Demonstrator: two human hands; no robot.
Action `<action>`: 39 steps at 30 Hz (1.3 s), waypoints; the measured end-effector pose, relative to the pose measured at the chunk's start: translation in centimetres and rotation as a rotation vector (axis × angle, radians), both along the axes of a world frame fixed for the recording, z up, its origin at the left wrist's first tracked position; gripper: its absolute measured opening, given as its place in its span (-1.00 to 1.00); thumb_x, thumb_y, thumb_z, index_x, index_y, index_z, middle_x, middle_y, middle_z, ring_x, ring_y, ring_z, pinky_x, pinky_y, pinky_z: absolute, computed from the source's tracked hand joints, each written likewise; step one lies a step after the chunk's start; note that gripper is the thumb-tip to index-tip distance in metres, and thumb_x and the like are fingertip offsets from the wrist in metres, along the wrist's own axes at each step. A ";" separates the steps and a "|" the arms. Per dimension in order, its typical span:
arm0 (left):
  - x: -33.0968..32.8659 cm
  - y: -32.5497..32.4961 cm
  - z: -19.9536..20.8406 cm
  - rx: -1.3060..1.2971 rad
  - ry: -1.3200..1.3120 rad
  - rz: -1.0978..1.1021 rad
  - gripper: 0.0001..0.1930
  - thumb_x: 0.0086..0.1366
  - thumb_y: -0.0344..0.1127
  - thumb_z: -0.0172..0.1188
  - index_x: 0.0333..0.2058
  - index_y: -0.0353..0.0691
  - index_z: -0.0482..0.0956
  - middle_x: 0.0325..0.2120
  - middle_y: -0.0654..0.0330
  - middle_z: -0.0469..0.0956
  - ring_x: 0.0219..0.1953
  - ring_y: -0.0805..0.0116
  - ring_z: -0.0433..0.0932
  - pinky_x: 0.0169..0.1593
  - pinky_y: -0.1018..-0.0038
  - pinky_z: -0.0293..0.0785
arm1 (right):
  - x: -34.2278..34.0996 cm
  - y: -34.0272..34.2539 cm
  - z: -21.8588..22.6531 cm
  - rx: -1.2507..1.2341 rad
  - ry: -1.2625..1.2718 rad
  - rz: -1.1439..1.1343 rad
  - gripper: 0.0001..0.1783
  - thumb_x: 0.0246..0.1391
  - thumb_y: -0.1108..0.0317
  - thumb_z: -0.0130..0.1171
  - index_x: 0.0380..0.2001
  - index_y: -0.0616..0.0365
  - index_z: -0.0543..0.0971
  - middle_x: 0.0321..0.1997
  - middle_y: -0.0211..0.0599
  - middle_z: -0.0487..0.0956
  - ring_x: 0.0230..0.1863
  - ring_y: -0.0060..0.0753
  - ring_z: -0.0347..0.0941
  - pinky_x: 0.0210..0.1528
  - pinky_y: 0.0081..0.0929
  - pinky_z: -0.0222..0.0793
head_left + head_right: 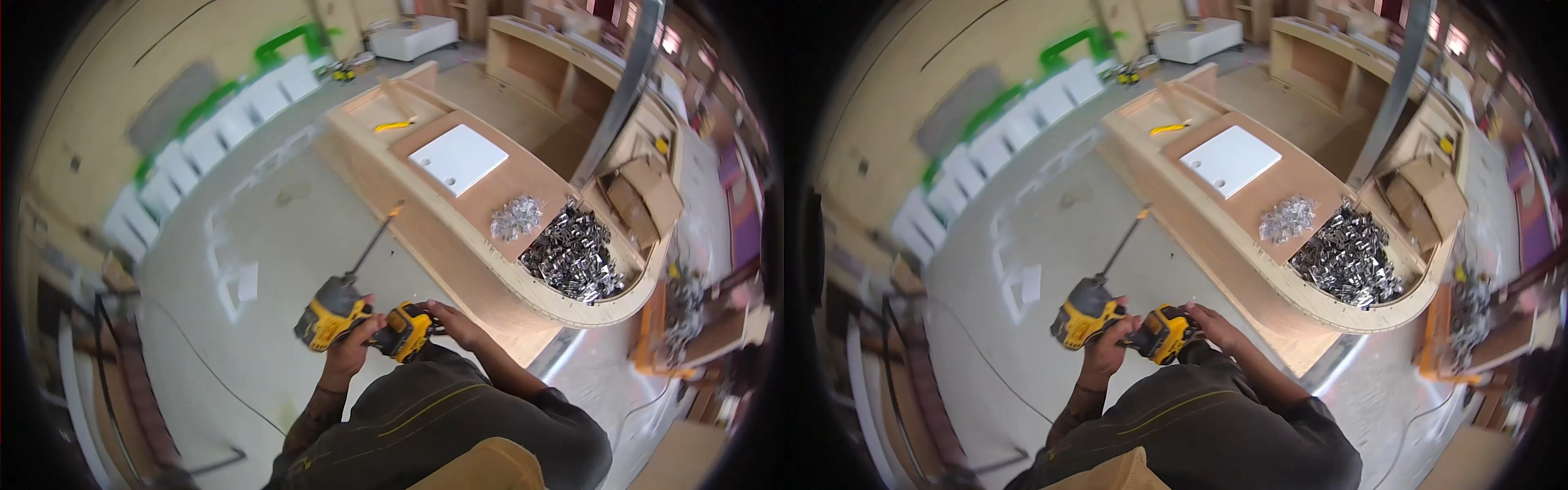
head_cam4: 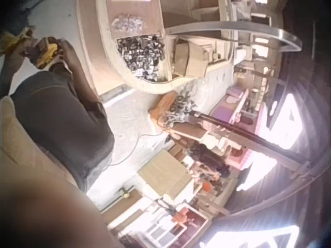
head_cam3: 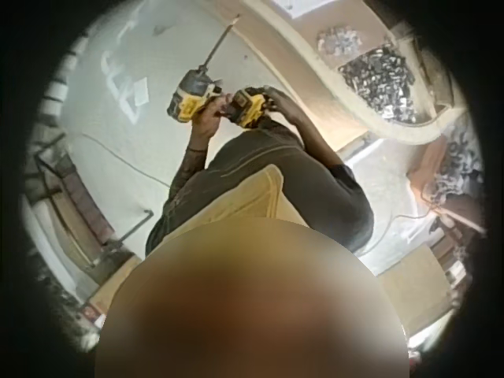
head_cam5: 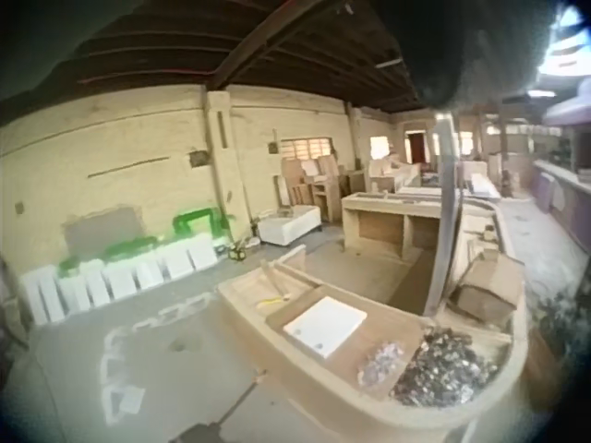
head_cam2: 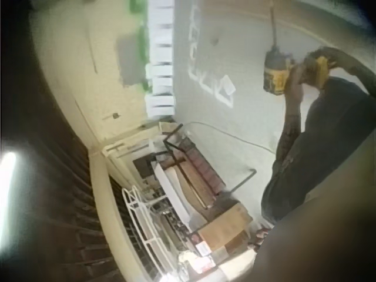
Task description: The person picks up a white board, places it on a workbench, selects a metal hinge from a container, and secures it to the board using a power drill.
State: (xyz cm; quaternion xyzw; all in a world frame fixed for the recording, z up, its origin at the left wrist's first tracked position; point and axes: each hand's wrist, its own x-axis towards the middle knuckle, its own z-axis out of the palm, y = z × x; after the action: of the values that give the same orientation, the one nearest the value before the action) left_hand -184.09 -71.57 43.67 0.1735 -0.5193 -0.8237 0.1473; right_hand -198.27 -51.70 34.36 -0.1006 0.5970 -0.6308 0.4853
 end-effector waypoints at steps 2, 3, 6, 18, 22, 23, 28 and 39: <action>-2.7 -5.3 -1.1 -0.045 0.144 -0.028 -0.52 0.33 -0.56 0.20 0.22 -0.37 0.38 -0.12 0.13 0.59 -0.09 0.34 0.59 0.18 0.28 0.49 | -4.8 -2.8 -3.0 0.202 0.560 -0.047 -0.35 0.37 -0.18 0.00 0.16 0.17 0.55 0.07 -0.01 0.65 0.06 -0.01 0.59 0.17 -0.14 0.44; -3.9 -7.0 -0.2 -0.087 0.134 0.017 -0.52 0.33 -0.56 0.20 0.22 -0.38 0.37 -0.12 0.12 0.59 -0.10 0.34 0.59 0.18 0.27 0.49 | -6.7 -3.4 -2.7 0.234 0.661 -0.117 -0.40 0.33 -0.13 0.08 0.12 0.19 0.57 0.01 0.02 0.66 0.03 0.03 0.59 0.14 -0.13 0.45; -8.9 -12.0 2.6 -0.217 0.167 0.095 -0.50 0.33 -0.58 0.20 0.23 -0.33 0.37 -0.05 0.11 0.58 -0.11 0.33 0.58 0.16 0.26 0.50 | -12.3 -5.1 -0.1 0.296 0.862 -0.401 -0.54 0.21 0.08 0.27 -0.01 0.25 0.60 -0.14 0.05 0.66 -0.09 0.08 0.62 0.01 -0.13 0.51; -32.9 -25.4 1.9 -0.393 0.132 0.107 -0.47 0.32 -0.48 0.32 0.25 -0.28 0.43 0.05 0.26 0.53 0.00 0.48 0.49 0.18 0.47 0.41 | -20.4 0.7 -1.4 0.689 0.904 -1.203 -0.74 0.24 0.37 0.31 -0.07 0.27 0.61 -0.12 -0.10 0.61 -0.24 -0.31 0.63 -0.22 -0.45 0.60; -42.6 -29.5 1.0 -0.422 0.210 0.109 -0.45 0.33 -0.48 0.29 0.27 -0.29 0.39 0.18 0.17 0.49 0.17 0.37 0.46 0.27 0.38 0.39 | -21.7 2.8 -3.8 1.106 0.987 -1.211 -0.67 0.12 0.32 0.37 -0.08 0.23 0.62 -0.21 0.02 0.58 -0.24 -0.03 0.56 -0.24 -0.25 0.57; -45.5 -30.4 1.0 -0.425 0.216 0.075 -0.45 0.35 -0.47 0.28 0.28 -0.29 0.38 0.21 0.14 0.47 0.22 0.34 0.44 0.30 0.35 0.37 | -22.3 3.3 -4.2 1.147 0.991 -1.186 -0.71 0.09 0.32 0.35 -0.14 0.21 0.64 -0.24 0.02 0.57 -0.25 -0.01 0.54 -0.21 -0.20 0.52; -58.6 -37.5 -2.6 -0.474 0.238 0.029 -0.48 0.40 -0.35 0.26 0.28 -0.31 0.39 0.22 0.14 0.47 0.22 0.33 0.45 0.29 0.36 0.38 | -24.8 2.0 -6.2 1.328 0.871 -1.326 -0.85 0.05 0.38 0.29 -0.31 0.20 0.69 -0.28 0.01 0.62 -0.19 0.12 0.54 -0.09 -0.07 0.45; -76.7 -45.2 -14.2 -0.337 -0.059 0.009 -0.40 0.26 0.00 0.45 0.14 -0.25 0.57 -0.02 0.21 0.64 -0.20 0.37 0.65 -0.13 0.34 0.64 | -26.5 -4.1 -0.7 0.417 0.549 -2.041 -0.85 0.28 0.35 0.20 -0.35 0.17 0.52 -0.36 -0.28 0.66 -0.38 -0.57 0.54 -0.27 -0.54 0.48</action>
State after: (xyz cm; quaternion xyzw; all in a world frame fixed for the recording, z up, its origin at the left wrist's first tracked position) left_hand -260.83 -116.77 29.47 0.1729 -0.6534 -0.7188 0.1628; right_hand -224.80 -55.79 33.66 0.3914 0.5833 -0.5796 -0.4131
